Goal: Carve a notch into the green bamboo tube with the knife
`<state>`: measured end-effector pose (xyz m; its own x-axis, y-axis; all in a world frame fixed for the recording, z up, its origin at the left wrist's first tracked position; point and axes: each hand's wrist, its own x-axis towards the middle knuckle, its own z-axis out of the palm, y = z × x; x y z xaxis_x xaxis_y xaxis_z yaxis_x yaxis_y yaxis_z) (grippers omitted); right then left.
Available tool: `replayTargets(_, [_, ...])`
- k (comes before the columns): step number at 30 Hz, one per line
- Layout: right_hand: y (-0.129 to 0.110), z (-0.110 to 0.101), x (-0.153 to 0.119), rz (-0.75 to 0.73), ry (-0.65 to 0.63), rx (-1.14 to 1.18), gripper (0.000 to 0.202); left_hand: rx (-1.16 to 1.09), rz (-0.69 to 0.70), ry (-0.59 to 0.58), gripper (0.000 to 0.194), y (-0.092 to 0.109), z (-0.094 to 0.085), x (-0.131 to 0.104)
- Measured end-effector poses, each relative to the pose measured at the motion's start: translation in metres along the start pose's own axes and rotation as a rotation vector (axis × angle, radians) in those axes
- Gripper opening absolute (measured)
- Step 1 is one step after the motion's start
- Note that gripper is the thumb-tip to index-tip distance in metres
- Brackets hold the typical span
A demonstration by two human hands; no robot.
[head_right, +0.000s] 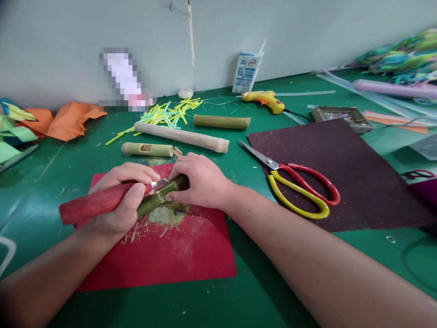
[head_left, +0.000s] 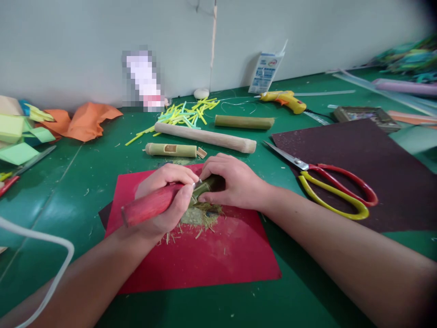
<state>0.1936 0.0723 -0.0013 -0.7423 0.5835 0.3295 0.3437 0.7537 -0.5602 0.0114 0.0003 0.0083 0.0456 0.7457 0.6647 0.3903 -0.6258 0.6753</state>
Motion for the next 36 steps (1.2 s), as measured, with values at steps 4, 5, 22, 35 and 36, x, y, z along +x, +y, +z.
replayTargets(4, [0.001, 0.001, 0.000, -0.010, 0.008, 0.002, 0.030, -0.024, -0.051, -0.077, 0.004, -0.002, 0.000, 0.001])
replayTargets(5, [0.001, 0.001, 0.000, -0.009, 0.008, 0.007, 0.030, -0.036, -0.058, -0.084, 0.004, -0.003, 0.001, 0.000])
replayTargets(22, [0.000, 0.000, 0.000, -0.013, 0.006, 0.005, 0.031, -0.053, -0.099, -0.043, 0.015, -0.004, 0.001, 0.005])
replayTargets(35, [-0.003, -0.001, -0.001, 0.037, 0.001, 0.016, 0.028, -0.014, 0.088, 0.079, 0.015, -0.009, -0.003, -0.003])
replayTargets(36, [-0.003, -0.001, -0.001, 0.035, -0.001, 0.018, 0.028, -0.009, 0.106, 0.072, 0.014, -0.008, -0.002, -0.004])
